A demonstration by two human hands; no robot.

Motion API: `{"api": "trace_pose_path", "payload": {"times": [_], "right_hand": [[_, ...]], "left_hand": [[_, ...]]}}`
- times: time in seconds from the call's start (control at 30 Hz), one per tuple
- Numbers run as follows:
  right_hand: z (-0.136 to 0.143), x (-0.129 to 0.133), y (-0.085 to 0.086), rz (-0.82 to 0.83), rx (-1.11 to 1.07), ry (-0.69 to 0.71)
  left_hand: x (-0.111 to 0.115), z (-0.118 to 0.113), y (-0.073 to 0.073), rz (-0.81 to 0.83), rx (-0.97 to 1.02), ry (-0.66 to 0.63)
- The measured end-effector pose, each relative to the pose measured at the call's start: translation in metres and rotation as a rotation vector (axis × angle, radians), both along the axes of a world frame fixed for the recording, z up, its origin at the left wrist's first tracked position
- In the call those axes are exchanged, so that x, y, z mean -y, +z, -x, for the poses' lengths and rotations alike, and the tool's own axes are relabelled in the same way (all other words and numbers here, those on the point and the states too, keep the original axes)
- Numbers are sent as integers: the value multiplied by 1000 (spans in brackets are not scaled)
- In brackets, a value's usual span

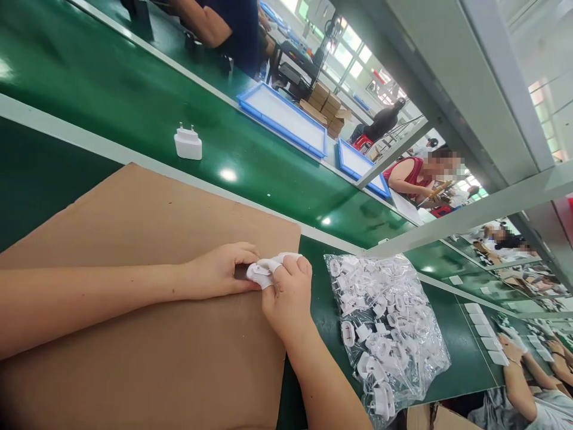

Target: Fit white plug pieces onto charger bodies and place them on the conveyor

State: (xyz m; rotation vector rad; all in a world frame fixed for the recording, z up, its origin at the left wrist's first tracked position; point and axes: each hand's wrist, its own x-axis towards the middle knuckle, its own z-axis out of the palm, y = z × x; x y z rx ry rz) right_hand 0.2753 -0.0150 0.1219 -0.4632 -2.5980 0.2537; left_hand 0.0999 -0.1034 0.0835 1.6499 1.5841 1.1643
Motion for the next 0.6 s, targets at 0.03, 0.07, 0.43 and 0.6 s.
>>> {"api": "trace_pose_path", "payload": {"times": [0.03, 0.07, 0.43, 0.6], "right_hand": [[0, -1, 0, -11, 8, -8], [1, -2, 0, -20, 14, -19], [-1, 7, -38, 363, -354, -155], [0, 9, -50, 648, -477, -231]], "left_hand": [[0, 0, 0, 0, -3, 2], [0, 0, 1, 1, -4, 3], [3, -4, 6, 6, 0, 27], [-30, 29, 13, 28, -57, 332]]}}
